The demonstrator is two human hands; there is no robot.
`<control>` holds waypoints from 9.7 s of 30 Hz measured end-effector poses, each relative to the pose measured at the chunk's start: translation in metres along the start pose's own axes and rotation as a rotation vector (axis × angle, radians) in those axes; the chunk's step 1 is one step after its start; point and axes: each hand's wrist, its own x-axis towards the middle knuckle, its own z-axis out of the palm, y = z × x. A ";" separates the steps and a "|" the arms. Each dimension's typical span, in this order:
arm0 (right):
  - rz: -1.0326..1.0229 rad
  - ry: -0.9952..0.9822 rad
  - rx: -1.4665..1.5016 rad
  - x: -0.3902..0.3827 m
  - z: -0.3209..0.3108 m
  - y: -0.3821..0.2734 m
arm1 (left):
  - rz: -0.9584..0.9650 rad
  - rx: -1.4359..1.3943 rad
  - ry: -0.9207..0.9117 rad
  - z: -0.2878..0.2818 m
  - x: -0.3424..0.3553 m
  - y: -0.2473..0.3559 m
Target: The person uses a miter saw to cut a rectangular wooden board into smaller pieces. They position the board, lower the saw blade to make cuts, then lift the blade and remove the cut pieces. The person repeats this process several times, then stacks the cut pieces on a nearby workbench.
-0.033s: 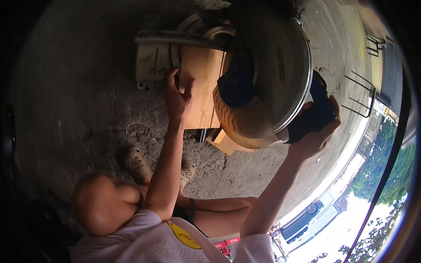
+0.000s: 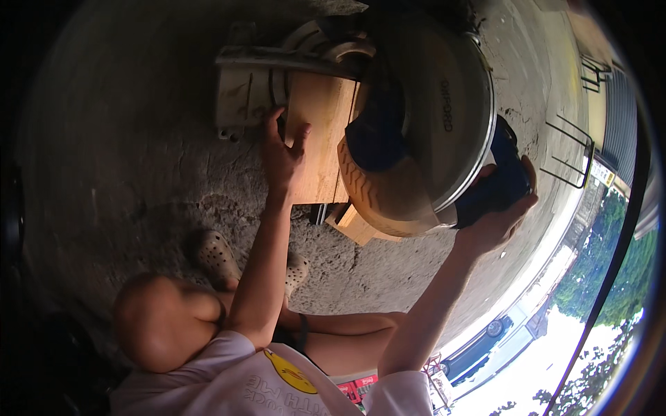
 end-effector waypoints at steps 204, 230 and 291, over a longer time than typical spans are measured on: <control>-0.144 -0.139 0.060 -0.030 -0.013 0.031 | -0.545 0.253 -0.040 0.026 0.011 0.025; -0.161 -0.123 0.022 -0.034 -0.012 0.033 | -0.499 0.250 -0.009 0.026 0.010 0.025; -0.150 -0.113 -0.044 -0.034 -0.014 0.038 | -0.382 0.309 -0.049 0.038 0.012 -0.006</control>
